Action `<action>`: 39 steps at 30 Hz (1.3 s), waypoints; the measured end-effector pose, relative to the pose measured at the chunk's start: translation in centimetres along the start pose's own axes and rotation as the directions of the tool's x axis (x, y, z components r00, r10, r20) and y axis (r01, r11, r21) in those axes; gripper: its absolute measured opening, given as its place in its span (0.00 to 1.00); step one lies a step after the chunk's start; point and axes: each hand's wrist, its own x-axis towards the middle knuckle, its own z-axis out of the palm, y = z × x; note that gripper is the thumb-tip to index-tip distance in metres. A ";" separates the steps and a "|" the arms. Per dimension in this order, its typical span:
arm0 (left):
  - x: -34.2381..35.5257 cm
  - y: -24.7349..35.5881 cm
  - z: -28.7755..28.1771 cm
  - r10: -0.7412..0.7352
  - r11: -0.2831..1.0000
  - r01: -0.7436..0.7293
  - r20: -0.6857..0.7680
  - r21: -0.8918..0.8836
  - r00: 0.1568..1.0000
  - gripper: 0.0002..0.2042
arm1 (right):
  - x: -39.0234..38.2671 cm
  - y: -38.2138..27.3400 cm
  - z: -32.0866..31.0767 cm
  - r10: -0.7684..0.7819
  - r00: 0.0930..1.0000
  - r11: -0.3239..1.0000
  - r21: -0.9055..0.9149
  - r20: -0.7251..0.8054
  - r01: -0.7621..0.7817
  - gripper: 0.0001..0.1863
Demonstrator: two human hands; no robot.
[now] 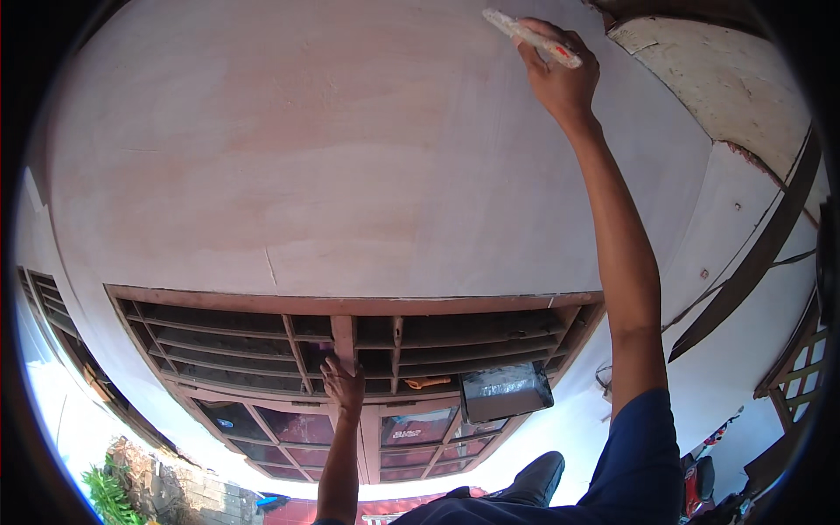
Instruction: The person paints the ceiling area above a window using a paintbrush while holding a container of paint. They apply paint to the surface with steady strokes and dip the brush back into the paint container periodically.
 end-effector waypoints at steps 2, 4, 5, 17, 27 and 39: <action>0.2 0.3 -0.5 -0.024 0.999 0.025 0.053 -0.030 0.998 0.32 | 2.6 2.4 1.8 -0.075 0.956 0.994 -0.093 -0.285 0.050 0.10; 0.3 0.3 -0.7 -0.046 0.997 0.052 0.114 -0.058 0.992 0.34 | 5.3 3.5 1.6 -0.181 0.942 0.979 -0.137 -0.281 0.147 0.10; 0.2 0.2 -0.3 -0.048 0.997 0.055 0.115 -0.060 0.992 0.34 | 6.4 4.1 1.5 -0.285 0.923 0.952 -0.185 -0.260 0.242 0.10; 0.2 0.5 -0.2 -0.029 0.998 0.032 0.058 -0.046 0.998 0.32 | 0.3 0.8 1.6 -0.216 0.968 0.961 -0.146 0.125 0.233 0.11; 0.1 -0.8 0.9 0.031 0.999 -0.030 0.021 -0.018 0.999 0.34 | 7.1 1.0 0.0 -0.205 0.978 0.972 -0.119 -0.028 0.200 0.09; 0.2 0.1 -0.3 0.005 0.997 0.001 0.072 -0.080 0.997 0.28 | -10.4 -7.1 -2.7 -0.138 0.929 0.990 0.011 0.344 0.143 0.24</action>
